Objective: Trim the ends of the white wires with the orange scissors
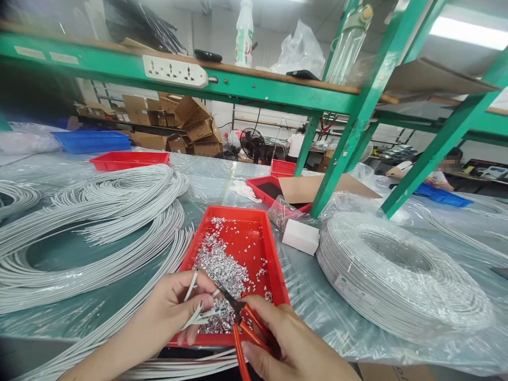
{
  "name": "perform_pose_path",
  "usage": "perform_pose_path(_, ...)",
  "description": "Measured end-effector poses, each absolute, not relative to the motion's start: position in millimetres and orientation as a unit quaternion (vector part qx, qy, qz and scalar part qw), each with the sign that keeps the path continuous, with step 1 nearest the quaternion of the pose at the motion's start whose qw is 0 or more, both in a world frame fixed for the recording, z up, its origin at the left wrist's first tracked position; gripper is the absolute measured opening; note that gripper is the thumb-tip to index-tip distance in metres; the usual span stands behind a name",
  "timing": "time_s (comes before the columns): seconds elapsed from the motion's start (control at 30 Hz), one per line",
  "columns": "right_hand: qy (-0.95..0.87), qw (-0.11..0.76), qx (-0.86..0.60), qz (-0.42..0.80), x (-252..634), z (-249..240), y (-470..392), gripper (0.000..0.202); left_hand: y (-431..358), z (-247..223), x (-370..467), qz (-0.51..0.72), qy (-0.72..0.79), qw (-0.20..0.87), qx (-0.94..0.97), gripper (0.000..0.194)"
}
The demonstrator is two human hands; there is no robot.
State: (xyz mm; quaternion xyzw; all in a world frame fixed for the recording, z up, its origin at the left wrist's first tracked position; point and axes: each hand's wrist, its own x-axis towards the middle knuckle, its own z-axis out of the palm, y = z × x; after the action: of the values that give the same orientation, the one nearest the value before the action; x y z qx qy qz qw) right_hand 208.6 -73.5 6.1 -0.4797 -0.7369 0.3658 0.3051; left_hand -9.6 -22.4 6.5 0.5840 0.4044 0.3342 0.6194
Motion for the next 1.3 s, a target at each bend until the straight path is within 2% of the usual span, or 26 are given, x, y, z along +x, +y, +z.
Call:
perform_pose_path(0.23, -0.794, 0.247, -0.485, 0.271, 207, 20, -69, 0.040, -17, 11, -11, 0.293, 0.334, 0.676, 0.588, 0.035)
perform_pose_path(0.37, -0.790, 0.270, -0.477, 0.276, 210, 23, -67, 0.036, -16, 16, -13, 0.253, 0.327, 0.720, 0.558, 0.036)
perform_pose_path(0.5, -0.716, 0.350, -0.452, 0.400, 203, 15, -56, 0.016, -16, 14, -12, 0.274, 0.334, 0.705, 0.562, 0.032)
perform_pose_path(0.63, -0.599, 0.450, -0.425, 0.508, 177, 8, -43, 0.019, -19, 8, -7, 0.276, 0.346, 0.668, 0.599, 0.028)
perform_pose_path(0.73, -0.549, 0.494, -0.378, 0.558, 160, 5, -37, 0.027, -21, 8, -6, 0.256, 0.353, 0.656, 0.616, 0.028)
perform_pose_path(0.8, -0.476, 0.509, -0.340, 0.631, 153, 2, -35, 0.030, -22, 9, -7, 0.253, 0.356, 0.651, 0.621, 0.028)
perform_pose_path(0.93, -0.301, 0.464, -0.253, 0.794, 150, -3, -33, 0.033, -21, 15, -6, 0.277, 0.360, 0.638, 0.622, 0.026)
perform_pose_path(1.0, -0.307, 0.475, -0.261, 0.783, 152, -3, -33, 0.031, -20, 16, -4, 0.272, 0.371, 0.640, 0.616, 0.024)
perform_pose_path(1.17, -0.486, 0.531, -0.383, 0.580, 154, 1, -33, 0.026, -15, 12, 0, 0.263, 0.397, 0.640, 0.603, 0.021)
perform_pose_path(1.3, -0.456, 0.528, -0.345, 0.628, 152, -6, -29, 0.025, -13, 7, -3, 0.267, 0.364, 0.676, 0.582, 0.027)
